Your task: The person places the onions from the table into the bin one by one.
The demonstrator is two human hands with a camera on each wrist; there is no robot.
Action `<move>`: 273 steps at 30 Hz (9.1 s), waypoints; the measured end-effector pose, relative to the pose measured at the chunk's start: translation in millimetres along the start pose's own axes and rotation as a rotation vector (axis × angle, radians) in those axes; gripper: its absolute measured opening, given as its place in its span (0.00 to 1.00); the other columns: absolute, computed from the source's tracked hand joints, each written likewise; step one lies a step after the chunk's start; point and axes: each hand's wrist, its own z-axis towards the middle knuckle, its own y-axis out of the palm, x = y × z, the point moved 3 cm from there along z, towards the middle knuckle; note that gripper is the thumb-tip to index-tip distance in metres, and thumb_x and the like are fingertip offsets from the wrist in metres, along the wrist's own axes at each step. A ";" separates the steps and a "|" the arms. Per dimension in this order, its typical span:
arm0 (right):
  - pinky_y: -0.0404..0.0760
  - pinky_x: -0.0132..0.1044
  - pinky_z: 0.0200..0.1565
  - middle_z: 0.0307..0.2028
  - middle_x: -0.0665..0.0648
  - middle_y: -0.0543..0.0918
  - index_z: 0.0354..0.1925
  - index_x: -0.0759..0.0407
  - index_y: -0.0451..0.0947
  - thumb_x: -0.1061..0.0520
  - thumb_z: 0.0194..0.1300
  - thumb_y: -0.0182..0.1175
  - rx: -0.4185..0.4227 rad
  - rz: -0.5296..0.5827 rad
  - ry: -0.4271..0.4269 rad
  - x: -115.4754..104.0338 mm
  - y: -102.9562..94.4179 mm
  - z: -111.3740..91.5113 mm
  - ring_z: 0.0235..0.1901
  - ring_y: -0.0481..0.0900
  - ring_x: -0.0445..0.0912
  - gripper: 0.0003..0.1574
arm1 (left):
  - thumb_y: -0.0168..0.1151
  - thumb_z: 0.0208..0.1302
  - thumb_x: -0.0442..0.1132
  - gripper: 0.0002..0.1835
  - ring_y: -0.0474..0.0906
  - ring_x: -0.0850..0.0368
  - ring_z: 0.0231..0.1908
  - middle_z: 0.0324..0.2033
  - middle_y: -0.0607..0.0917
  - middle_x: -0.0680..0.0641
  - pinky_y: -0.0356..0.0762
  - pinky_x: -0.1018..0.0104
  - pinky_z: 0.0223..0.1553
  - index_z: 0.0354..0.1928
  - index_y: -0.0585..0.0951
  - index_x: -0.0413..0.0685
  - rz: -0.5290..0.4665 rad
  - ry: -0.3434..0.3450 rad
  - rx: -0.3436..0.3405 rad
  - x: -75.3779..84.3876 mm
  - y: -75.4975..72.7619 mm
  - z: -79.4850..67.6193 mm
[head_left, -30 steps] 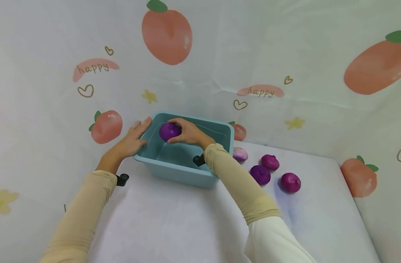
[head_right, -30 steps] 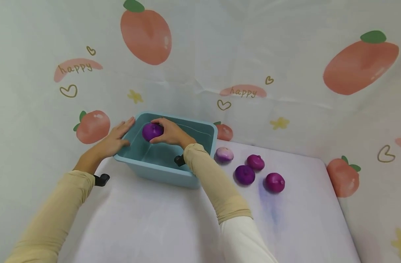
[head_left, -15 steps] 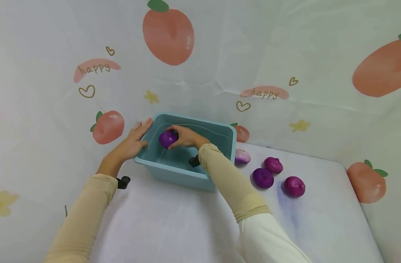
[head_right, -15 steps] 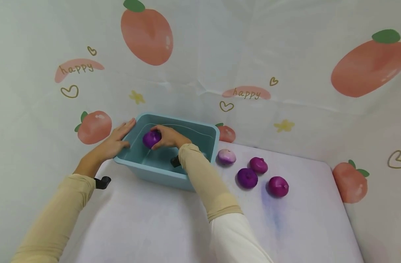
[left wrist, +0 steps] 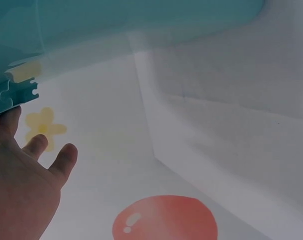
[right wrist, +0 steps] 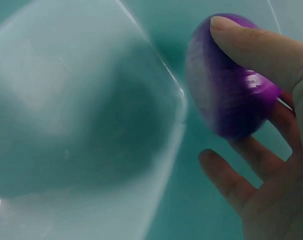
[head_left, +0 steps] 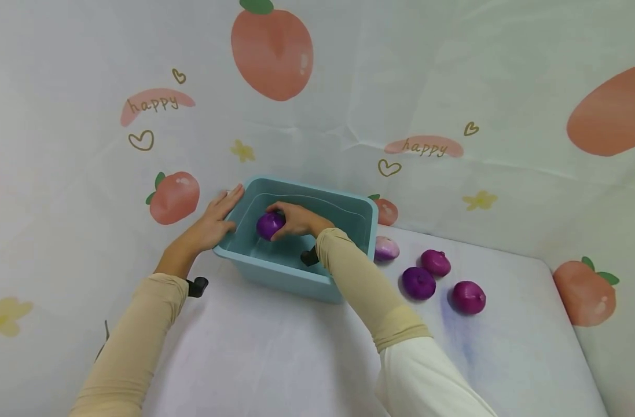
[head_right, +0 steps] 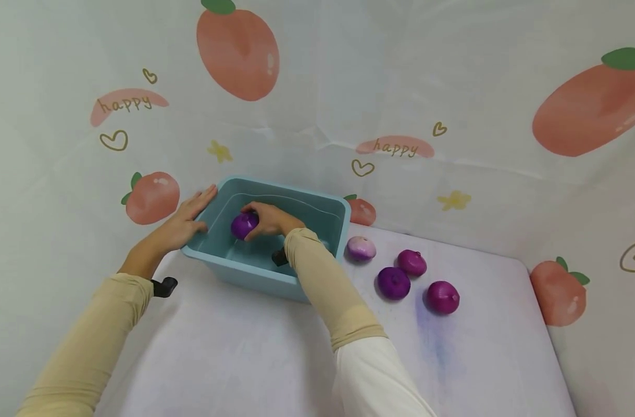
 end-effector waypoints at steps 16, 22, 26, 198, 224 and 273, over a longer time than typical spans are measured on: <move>0.67 0.48 0.74 0.77 0.51 0.64 0.77 0.49 0.59 0.44 0.61 0.72 -0.023 0.088 0.020 -4.4 -6.3 -10.0 0.75 0.66 0.54 0.53 | 0.47 0.64 0.31 0.48 0.27 0.39 0.82 0.83 0.40 0.58 0.33 0.21 0.72 0.82 0.43 0.65 -0.020 -0.002 -0.015 -3.3 0.9 -0.3; 0.66 0.48 0.75 0.77 0.54 0.65 0.78 0.53 0.57 0.42 0.62 0.70 -0.011 0.128 -0.034 -14.8 -22.1 -17.0 0.75 0.66 0.56 0.54 | 0.47 0.62 0.31 0.48 0.26 0.39 0.82 0.83 0.40 0.59 0.32 0.21 0.72 0.83 0.43 0.64 -0.023 -0.006 -0.024 -4.2 0.9 3.0; 0.66 0.49 0.75 0.76 0.56 0.64 0.78 0.54 0.56 0.44 0.65 0.68 -0.007 0.147 -0.061 -22.3 -36.5 -29.2 0.75 0.65 0.59 0.52 | 0.47 0.62 0.31 0.48 0.26 0.39 0.82 0.83 0.40 0.59 0.33 0.21 0.72 0.83 0.44 0.64 -0.029 -0.011 -0.024 -3.1 -0.8 2.6; 0.77 0.42 0.66 0.66 0.50 0.77 0.70 0.45 0.71 0.37 0.58 0.71 -0.016 0.152 -0.060 -11.3 -9.3 -32.1 0.62 0.76 0.45 0.45 | 0.46 0.64 0.30 0.47 0.29 0.38 0.82 0.83 0.39 0.55 0.36 0.22 0.73 0.82 0.43 0.65 -0.085 -0.013 -0.021 -2.3 1.2 2.7; 0.72 0.43 0.71 0.70 0.53 0.75 0.73 0.52 0.68 0.40 0.57 0.72 -0.138 0.129 -0.084 -21.0 -1.0 -11.4 0.69 0.73 0.48 0.50 | 0.48 0.62 0.30 0.48 0.28 0.41 0.82 0.83 0.41 0.56 0.35 0.25 0.75 0.82 0.45 0.62 -0.080 -0.012 0.008 -2.9 -4.1 -1.7; 0.71 0.54 0.71 0.68 0.61 0.76 0.70 0.57 0.69 0.56 0.62 0.72 0.501 0.312 -0.061 54.2 -100.3 -229.9 0.68 0.74 0.59 0.41 | 0.47 0.60 0.26 0.49 0.30 0.39 0.82 0.83 0.41 0.54 0.40 0.25 0.74 0.82 0.46 0.61 -0.158 0.037 0.008 -2.6 0.2 -1.4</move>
